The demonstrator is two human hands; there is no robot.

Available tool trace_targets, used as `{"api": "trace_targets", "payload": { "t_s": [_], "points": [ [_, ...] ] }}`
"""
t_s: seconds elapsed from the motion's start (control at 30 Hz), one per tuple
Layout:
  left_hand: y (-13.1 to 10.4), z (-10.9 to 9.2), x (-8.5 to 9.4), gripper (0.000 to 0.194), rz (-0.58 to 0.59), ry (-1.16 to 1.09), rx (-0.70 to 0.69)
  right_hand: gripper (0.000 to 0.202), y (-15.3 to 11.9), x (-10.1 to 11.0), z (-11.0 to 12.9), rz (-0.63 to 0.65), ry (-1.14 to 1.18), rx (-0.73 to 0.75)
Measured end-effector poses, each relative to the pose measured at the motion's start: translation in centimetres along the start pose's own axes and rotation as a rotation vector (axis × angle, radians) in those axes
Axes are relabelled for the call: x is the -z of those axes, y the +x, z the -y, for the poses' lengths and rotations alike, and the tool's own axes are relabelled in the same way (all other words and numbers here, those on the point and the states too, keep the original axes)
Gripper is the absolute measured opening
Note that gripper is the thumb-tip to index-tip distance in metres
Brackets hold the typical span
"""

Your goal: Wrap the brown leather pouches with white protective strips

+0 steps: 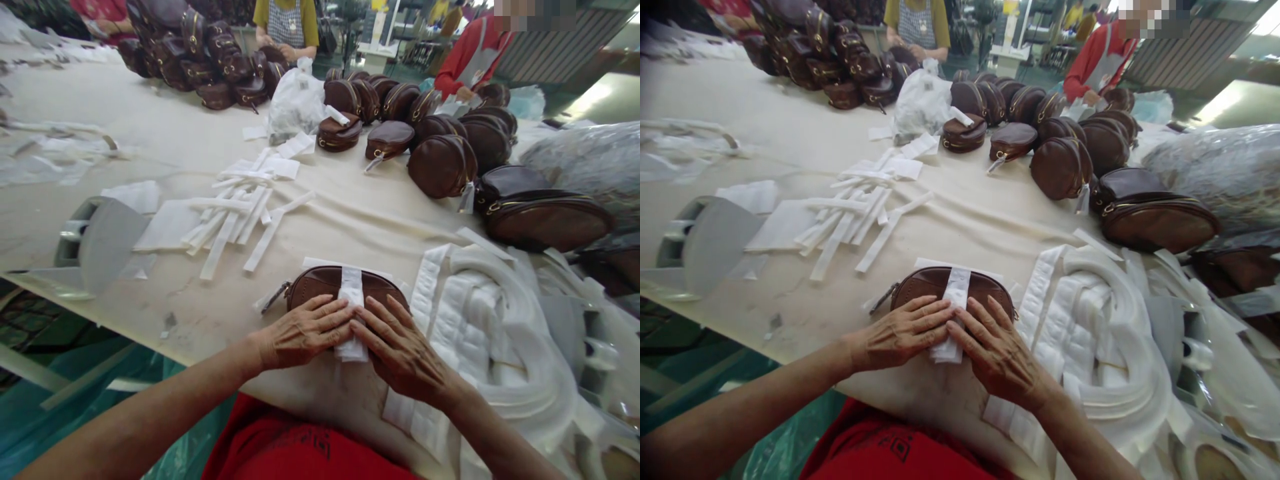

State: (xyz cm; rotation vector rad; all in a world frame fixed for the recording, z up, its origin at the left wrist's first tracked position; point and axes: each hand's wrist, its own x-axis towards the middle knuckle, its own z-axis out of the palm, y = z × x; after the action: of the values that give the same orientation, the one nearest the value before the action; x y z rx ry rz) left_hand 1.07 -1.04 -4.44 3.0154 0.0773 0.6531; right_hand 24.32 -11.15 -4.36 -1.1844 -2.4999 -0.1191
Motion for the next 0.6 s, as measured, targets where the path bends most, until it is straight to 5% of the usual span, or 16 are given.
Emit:
{"api": "trace_targets", "payload": {
  "t_s": [0.23,0.6],
  "points": [
    [0.5,0.0,0.5,0.035,0.028,-0.033,0.010,0.079,1.1,1.0,-2.2,0.182,0.258,0.017],
    [0.3,0.2,0.4,0.036,0.096,-0.082,0.034,0.060,0.4,-0.7,-3.1,0.048,0.334,0.077]
  ]
}}
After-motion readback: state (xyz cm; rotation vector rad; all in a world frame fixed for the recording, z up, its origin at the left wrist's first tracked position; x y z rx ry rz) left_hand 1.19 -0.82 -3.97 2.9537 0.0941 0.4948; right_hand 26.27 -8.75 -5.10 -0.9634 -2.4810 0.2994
